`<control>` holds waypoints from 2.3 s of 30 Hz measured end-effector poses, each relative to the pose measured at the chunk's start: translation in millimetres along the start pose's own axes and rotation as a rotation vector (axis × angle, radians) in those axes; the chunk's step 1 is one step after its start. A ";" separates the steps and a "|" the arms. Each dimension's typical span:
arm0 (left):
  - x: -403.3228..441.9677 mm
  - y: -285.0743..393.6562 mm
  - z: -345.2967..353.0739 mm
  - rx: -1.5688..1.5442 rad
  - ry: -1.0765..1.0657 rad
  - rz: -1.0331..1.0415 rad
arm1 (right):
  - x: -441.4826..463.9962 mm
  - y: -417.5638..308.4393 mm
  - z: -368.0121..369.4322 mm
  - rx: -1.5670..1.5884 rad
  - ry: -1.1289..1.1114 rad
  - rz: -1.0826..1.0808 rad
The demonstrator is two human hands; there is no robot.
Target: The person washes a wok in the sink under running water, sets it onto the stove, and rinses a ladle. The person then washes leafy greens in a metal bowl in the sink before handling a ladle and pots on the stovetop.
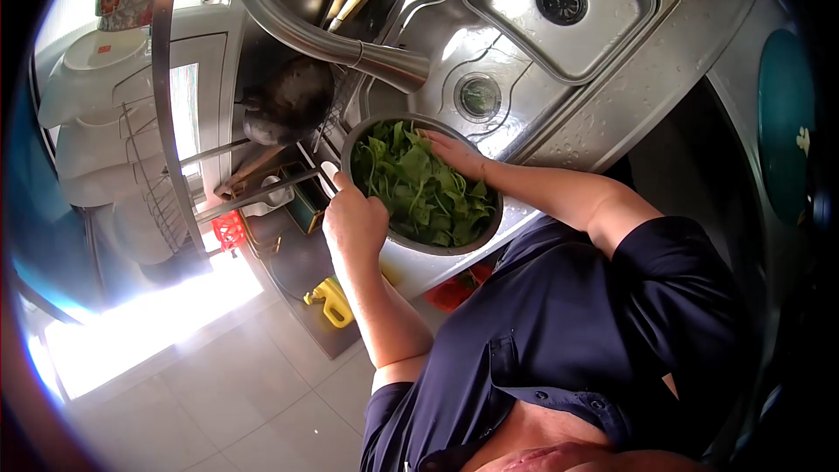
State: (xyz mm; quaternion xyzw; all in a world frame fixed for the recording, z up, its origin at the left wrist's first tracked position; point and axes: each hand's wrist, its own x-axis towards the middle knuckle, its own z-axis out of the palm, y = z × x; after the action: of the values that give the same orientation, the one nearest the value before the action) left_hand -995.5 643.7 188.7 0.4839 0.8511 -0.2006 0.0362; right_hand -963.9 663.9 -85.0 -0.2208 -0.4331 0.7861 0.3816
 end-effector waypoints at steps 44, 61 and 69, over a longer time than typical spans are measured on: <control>-3.6 1.6 3.4 0.035 0.019 0.017 | 1.6 -4.7 0.4 -0.017 -0.013 0.024; -0.8 2.8 6.5 0.037 0.027 0.012 | 5.3 3.9 -1.2 0.001 -0.017 0.012; -0.1 4.8 5.3 0.050 0.008 0.006 | 6.6 0.5 -1.3 0.007 -0.023 0.021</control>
State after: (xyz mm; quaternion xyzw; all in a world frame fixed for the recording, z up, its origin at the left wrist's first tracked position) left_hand -992.1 643.8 182.4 0.4878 0.8446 -0.2198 0.0213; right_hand -967.3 669.5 -86.2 -0.2152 -0.4324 0.7940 0.3691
